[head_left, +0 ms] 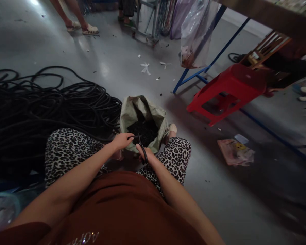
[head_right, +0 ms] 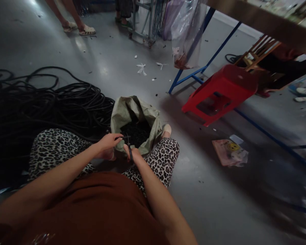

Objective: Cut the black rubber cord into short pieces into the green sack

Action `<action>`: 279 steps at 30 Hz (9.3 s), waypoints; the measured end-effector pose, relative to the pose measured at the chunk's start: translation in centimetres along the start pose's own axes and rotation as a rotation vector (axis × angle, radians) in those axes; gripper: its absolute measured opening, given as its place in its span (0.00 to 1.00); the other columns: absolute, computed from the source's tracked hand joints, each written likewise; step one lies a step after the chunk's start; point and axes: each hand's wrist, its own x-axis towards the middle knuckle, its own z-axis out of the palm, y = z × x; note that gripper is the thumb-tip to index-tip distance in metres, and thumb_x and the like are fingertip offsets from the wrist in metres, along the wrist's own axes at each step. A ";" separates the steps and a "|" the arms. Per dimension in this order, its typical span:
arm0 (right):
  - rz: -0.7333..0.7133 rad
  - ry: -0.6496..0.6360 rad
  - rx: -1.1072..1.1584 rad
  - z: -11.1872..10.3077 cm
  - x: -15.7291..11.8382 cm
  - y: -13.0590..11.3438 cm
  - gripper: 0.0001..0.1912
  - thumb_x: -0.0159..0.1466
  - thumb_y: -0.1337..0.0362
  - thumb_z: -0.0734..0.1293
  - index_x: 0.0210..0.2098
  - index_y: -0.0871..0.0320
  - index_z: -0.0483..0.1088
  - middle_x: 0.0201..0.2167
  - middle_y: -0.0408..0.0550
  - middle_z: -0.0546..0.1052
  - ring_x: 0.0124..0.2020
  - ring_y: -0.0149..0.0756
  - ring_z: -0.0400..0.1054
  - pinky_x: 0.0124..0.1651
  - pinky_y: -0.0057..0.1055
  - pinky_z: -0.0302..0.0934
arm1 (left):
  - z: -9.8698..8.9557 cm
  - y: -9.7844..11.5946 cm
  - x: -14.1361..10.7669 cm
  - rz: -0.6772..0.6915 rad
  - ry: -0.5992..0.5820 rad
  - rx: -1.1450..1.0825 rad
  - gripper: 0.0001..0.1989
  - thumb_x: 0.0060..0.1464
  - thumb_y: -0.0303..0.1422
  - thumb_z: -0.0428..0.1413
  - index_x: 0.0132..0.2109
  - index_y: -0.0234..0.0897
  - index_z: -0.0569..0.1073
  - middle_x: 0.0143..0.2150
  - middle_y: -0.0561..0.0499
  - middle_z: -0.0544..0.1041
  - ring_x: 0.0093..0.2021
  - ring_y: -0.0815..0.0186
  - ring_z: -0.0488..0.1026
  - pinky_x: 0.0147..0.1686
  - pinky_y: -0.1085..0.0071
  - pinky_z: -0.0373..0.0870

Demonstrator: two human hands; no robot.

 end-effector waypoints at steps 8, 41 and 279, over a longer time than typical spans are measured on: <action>-0.006 0.002 0.005 -0.3 -0.5 -0.4 0.43 0.58 0.35 0.47 0.34 0.68 0.73 0.18 0.52 0.73 0.20 0.35 0.69 0.27 0.26 0.64 | -0.2 0.2 0.0 -0.005 -0.017 0.023 0.19 0.55 0.40 0.45 0.49 0.42 0.72 0.47 0.53 0.76 0.47 0.66 0.71 0.46 0.74 0.65; 0.028 0.003 0.026 -0.6 -0.7 -1.1 0.39 0.59 0.37 0.50 0.34 0.68 0.72 0.22 0.55 0.75 0.21 0.36 0.70 0.24 0.25 0.63 | -0.8 0.8 -0.2 0.002 -0.056 0.024 0.18 0.53 0.38 0.47 0.48 0.44 0.73 0.46 0.53 0.76 0.47 0.64 0.71 0.47 0.73 0.64; 0.033 0.089 0.205 0.1 -0.5 -0.4 0.34 0.59 0.38 0.52 0.21 0.63 0.66 0.10 0.47 0.66 0.10 0.31 0.62 0.12 0.23 0.57 | -0.7 -1.0 0.2 -0.008 -0.030 -0.051 0.19 0.54 0.40 0.45 0.47 0.40 0.74 0.47 0.50 0.76 0.47 0.63 0.71 0.47 0.71 0.65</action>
